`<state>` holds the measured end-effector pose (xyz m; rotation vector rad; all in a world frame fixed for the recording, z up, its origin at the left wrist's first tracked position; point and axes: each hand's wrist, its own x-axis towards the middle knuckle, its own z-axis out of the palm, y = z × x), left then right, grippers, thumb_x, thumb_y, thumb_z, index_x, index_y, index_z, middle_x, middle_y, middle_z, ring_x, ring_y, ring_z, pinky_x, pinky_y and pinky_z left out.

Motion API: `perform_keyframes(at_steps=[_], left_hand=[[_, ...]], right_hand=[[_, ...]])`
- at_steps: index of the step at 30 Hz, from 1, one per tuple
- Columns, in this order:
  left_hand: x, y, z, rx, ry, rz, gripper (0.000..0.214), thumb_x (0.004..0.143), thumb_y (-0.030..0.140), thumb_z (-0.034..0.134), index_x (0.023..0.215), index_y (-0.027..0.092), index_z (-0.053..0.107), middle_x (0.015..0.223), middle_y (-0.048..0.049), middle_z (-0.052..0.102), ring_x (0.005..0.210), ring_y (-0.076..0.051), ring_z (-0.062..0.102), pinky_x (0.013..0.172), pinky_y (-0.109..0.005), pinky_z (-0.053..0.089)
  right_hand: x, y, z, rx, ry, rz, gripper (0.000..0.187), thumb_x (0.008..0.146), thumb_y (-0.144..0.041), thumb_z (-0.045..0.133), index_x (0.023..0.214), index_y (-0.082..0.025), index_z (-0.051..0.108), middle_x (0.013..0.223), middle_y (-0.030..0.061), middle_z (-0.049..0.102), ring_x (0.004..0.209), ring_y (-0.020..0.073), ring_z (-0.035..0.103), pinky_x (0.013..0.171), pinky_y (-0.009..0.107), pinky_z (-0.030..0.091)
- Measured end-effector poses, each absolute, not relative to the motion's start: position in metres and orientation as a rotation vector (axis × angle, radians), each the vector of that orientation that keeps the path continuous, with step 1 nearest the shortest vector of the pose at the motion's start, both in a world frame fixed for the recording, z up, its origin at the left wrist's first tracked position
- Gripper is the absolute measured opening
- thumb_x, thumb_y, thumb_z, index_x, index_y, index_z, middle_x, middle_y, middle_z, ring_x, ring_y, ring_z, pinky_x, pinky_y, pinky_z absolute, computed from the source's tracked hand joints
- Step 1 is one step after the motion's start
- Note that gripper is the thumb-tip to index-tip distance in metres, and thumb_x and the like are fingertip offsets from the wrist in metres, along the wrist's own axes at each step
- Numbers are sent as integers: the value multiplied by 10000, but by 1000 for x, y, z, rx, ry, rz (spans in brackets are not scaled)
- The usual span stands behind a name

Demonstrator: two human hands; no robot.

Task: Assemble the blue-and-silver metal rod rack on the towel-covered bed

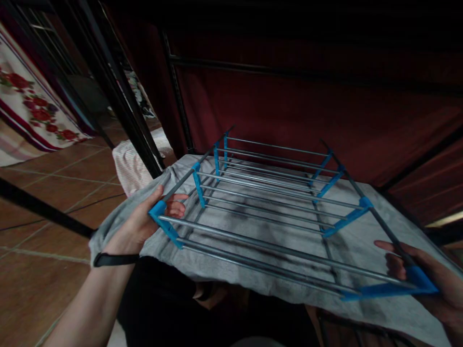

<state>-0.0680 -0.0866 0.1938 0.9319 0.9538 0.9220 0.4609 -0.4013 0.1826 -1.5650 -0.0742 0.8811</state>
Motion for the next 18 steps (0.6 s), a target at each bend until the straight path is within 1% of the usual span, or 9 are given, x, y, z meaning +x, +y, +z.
perform_keyframes(at_steps=[2, 3, 6, 8, 11, 16, 18], left_hand=[[-65, -85, 195, 925, 896, 796, 628, 1020, 546, 360, 983, 42, 733, 688, -123, 673, 609, -188, 607, 570, -265, 526], [-64, -85, 195, 938, 893, 781, 608, 1022, 525, 367, 957, 49, 739, 659, -106, 650, 586, -171, 582, 543, -241, 507], [-64, -84, 195, 998, 923, 826, 474, 987, 454, 490, 857, 74, 741, 576, -60, 571, 538, -140, 509, 483, -202, 453], [-64, -85, 193, 1015, 939, 833, 440, 955, 446, 545, 782, 86, 729, 564, -55, 551, 528, -139, 490, 478, -211, 452], [-61, -87, 192, 980, 963, 843, 406, 907, 440, 609, 716, 98, 715, 581, -55, 549, 544, -143, 500, 495, -223, 473], [-52, -91, 193, 927, 1015, 865, 366, 820, 422, 666, 633, 108, 699, 577, -52, 543, 519, -136, 478, 468, -227, 480], [-50, -93, 193, 916, 1031, 894, 326, 777, 400, 700, 610, 120, 691, 599, -53, 567, 509, -128, 471, 462, -225, 484]], right_hand=[[458, -400, 182, -1531, -48, 869, 351, 724, -266, 678, 1057, -170, 737, 654, -10, 388, 443, 89, 400, 367, 204, 438], [456, -399, 183, -1510, -31, 861, 345, 711, -263, 693, 1041, -170, 734, 650, -18, 378, 437, 79, 384, 358, 196, 423], [448, -396, 185, -1444, 10, 821, 343, 651, -269, 763, 977, -168, 727, 626, -40, 343, 426, 53, 336, 339, 174, 397], [443, -395, 186, -1427, 19, 791, 375, 605, -282, 810, 949, -162, 723, 606, -53, 327, 420, 43, 307, 333, 174, 394], [440, -393, 186, -1424, 13, 754, 424, 571, -317, 854, 937, -155, 715, 566, -69, 309, 404, 37, 277, 322, 182, 381], [449, -394, 179, -1415, -8, 719, 431, 587, -338, 861, 932, -143, 691, 513, -80, 309, 382, 36, 267, 332, 183, 377], [455, -395, 175, -1404, -21, 723, 414, 611, -332, 863, 932, -146, 680, 496, -82, 298, 376, 43, 271, 334, 186, 377]])
